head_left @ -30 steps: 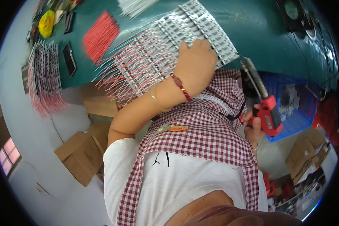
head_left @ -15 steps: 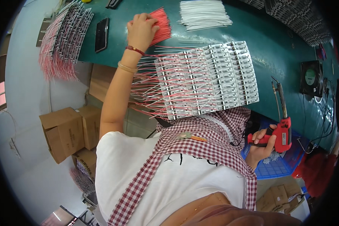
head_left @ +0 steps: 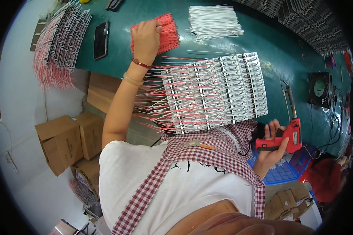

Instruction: The person uses a soldering iron to attach red and white wires to a grid of electronic components on a green workbench. They repeatedly pick up individual wires, place them into slots on the component board, and apply heat with the soldering iron to secure them.

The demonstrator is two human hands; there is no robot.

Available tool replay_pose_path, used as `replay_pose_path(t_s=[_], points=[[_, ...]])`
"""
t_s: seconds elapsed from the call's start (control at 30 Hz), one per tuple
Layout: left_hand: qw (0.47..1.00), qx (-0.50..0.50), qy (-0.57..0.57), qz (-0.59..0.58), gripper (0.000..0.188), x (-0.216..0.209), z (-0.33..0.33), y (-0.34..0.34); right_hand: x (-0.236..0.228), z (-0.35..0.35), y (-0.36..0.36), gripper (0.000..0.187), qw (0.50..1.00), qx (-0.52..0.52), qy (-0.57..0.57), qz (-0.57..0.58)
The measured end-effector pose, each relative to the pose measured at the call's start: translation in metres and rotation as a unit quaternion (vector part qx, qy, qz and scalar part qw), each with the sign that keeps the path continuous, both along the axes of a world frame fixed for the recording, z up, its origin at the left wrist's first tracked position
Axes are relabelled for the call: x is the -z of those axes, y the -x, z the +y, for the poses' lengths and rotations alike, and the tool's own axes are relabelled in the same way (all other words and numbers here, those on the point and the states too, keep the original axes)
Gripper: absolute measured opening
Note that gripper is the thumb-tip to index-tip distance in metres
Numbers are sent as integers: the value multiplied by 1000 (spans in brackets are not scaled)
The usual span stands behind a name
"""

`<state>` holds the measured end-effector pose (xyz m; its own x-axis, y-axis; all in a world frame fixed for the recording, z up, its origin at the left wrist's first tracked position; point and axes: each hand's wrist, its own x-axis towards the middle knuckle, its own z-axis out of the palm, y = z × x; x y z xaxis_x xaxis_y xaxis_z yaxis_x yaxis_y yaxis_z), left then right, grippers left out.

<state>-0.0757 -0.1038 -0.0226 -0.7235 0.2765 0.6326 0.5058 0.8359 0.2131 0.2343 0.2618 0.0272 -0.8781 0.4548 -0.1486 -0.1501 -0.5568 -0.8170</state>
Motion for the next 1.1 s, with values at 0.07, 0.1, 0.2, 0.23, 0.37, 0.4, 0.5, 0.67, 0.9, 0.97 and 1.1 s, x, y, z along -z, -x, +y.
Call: replay_pose_path(t_s=[0.07,0.1,0.2,0.23,0.37,0.4,0.5,0.67,0.9,0.97,1.1], points=[[989,28,-130,-61,7,-12,4,0,0,-3,8,43,999,-5,40,-22],[976,42,-194,-91,8,-20,8,-2,0,-5,10,43,999,-3,46,-22],[914,17,-380,-143,13,-40,17,-12,-1,-9,15,44,998,-1,55,-30],[956,16,-272,-111,13,-40,17,-11,-4,-9,16,44,998,-1,52,-37],[997,31,-10,-75,13,-23,13,-2,-6,-8,18,43,998,-5,48,-47],[995,39,7,-89,13,-17,12,-1,-7,-7,18,42,997,-6,54,-48],[996,41,29,-78,13,-4,7,3,-7,-6,16,41,996,-1,70,-49],[998,43,1,-51,10,1,7,8,-4,-3,13,39,996,6,81,-47],[999,3,-5,-38,11,-14,-2,12,-1,-1,16,37,993,11,104,-46],[999,-18,-21,-34,14,-30,-4,9,0,0,16,35,992,15,124,-37],[930,18,-332,-158,24,-76,9,-8,0,2,11,35,991,40,117,-49]])
